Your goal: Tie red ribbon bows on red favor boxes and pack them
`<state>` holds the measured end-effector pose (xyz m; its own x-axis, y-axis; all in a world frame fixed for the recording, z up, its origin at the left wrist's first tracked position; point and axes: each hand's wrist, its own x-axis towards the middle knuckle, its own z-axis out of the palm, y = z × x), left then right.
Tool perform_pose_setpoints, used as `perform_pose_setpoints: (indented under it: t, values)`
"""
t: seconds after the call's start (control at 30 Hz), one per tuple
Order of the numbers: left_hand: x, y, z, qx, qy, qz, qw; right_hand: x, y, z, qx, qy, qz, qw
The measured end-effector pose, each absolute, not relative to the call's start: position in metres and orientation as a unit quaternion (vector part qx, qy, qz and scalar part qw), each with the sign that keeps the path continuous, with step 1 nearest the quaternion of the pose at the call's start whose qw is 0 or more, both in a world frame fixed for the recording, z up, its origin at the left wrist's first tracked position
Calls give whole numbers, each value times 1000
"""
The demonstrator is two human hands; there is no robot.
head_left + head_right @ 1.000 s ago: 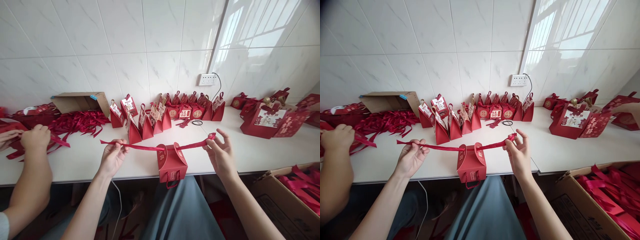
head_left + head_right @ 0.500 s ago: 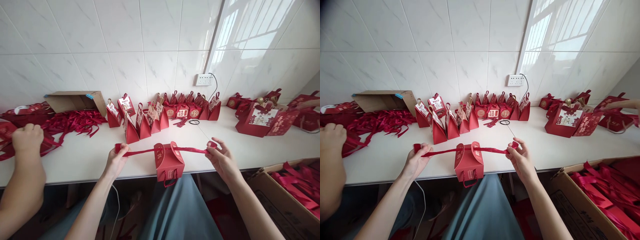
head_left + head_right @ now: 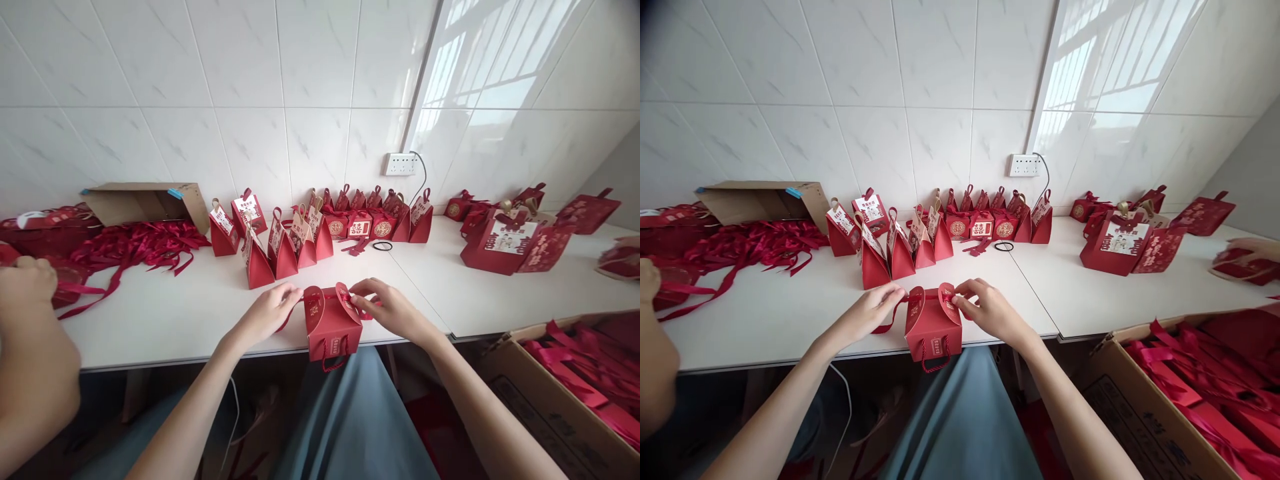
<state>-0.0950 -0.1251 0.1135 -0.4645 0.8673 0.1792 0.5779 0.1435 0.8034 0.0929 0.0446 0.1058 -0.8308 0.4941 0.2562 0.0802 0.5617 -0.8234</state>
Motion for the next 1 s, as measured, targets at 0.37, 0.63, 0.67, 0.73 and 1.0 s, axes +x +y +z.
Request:
perform_pose_setpoints:
  t: [0.37, 0.63, 0.67, 0.73, 1.0]
  values:
    - [-105, -126, 105, 428, 677, 417, 429, 87, 59, 111, -140, -775, 616, 25]
    - [-109, -126, 112, 416, 647, 529, 359, 92, 71, 113, -154, -715, 675, 101]
    - [-109, -126, 114, 419, 648, 531, 349, 93, 71, 115, -156, -709, 680, 104]
    - [-109, -126, 117, 424, 657, 520, 343, 96, 70, 120, -161, -705, 684, 102]
    - [-134, -145, 130, 418, 672, 454, 409, 120, 88, 133, -157, -575, 788, 154]
